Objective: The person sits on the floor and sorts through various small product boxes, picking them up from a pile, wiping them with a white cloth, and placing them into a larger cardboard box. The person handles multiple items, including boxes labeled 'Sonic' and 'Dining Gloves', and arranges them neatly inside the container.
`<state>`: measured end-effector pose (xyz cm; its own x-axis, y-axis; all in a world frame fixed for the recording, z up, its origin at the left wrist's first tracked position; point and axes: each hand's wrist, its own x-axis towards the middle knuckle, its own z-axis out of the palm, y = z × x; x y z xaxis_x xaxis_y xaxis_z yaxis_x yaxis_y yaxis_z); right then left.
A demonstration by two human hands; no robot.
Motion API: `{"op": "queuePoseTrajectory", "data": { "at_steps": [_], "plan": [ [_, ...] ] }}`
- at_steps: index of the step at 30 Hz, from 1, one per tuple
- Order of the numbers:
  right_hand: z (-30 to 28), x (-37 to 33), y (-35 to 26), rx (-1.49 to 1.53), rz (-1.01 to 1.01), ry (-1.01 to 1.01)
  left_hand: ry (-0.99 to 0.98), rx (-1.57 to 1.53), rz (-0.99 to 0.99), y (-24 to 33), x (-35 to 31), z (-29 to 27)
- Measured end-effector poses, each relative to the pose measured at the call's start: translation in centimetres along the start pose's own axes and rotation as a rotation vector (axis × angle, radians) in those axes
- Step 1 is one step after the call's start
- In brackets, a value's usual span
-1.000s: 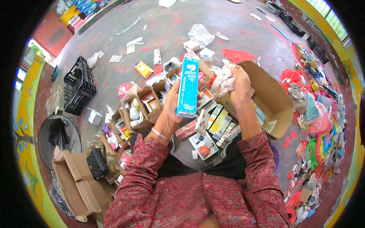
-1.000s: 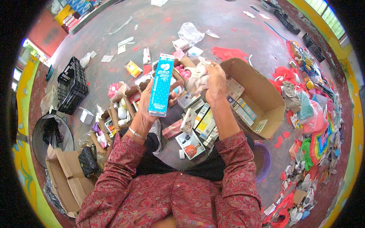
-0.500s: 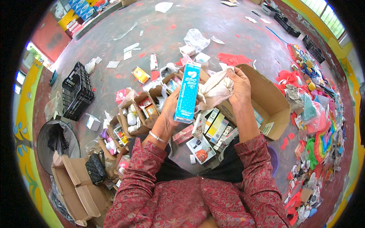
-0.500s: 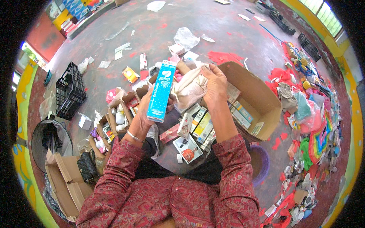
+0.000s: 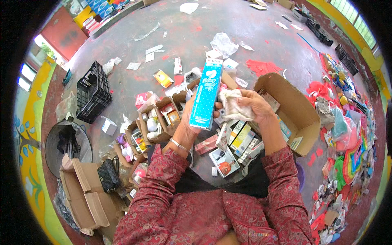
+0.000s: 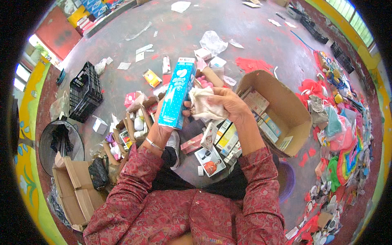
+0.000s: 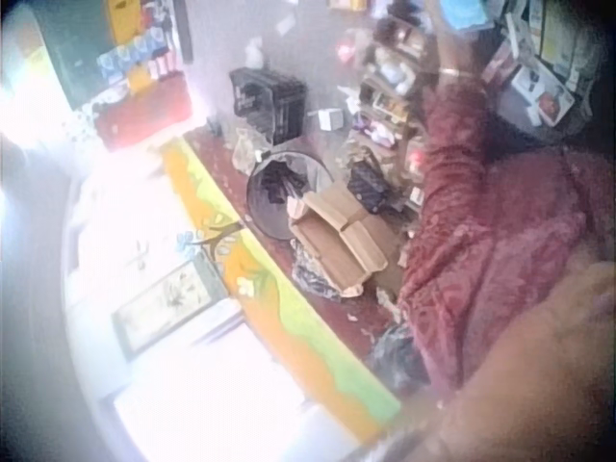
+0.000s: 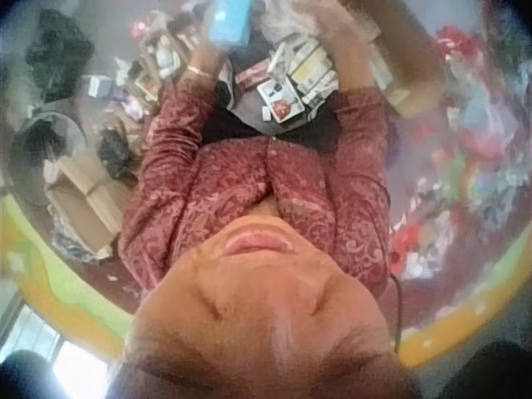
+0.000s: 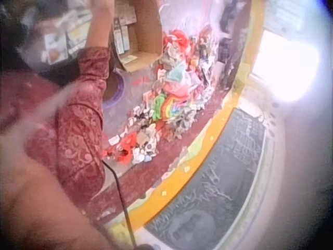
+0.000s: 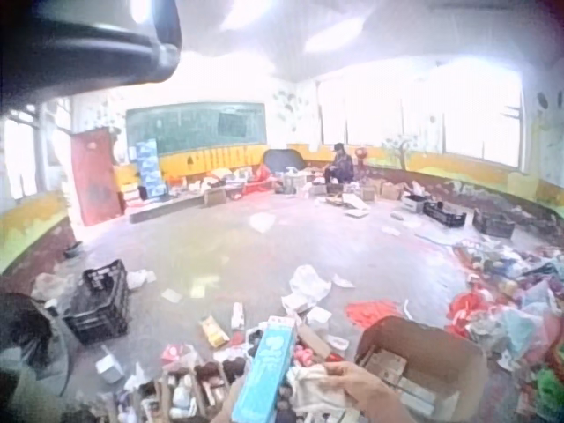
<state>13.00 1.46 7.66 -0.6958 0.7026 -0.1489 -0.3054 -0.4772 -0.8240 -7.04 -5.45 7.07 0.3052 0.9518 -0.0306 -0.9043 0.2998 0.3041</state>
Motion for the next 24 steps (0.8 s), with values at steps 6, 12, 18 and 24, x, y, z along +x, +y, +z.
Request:
{"op": "queuePoseTrajectory", "data": {
  "at_steps": [6,12,18,24],
  "plan": [
    [-2.6,-1.9,-5.1,0.133,-0.463,0.452,0.039,0.145,0.041,-0.2,0.6,-0.4],
    [5.4,-0.9,0.4,-1.271,-0.948,0.395,0.21,0.196,0.096,-1.9,1.6,-1.0],
    [7.0,-0.2,2.3,-1.295,-0.793,0.347,0.224,0.175,0.102,-3.8,1.7,-0.6],
    [3.9,1.3,1.8,-1.125,-0.732,0.508,0.21,0.216,-0.041,-2.7,1.0,-1.3]
  ]
}}
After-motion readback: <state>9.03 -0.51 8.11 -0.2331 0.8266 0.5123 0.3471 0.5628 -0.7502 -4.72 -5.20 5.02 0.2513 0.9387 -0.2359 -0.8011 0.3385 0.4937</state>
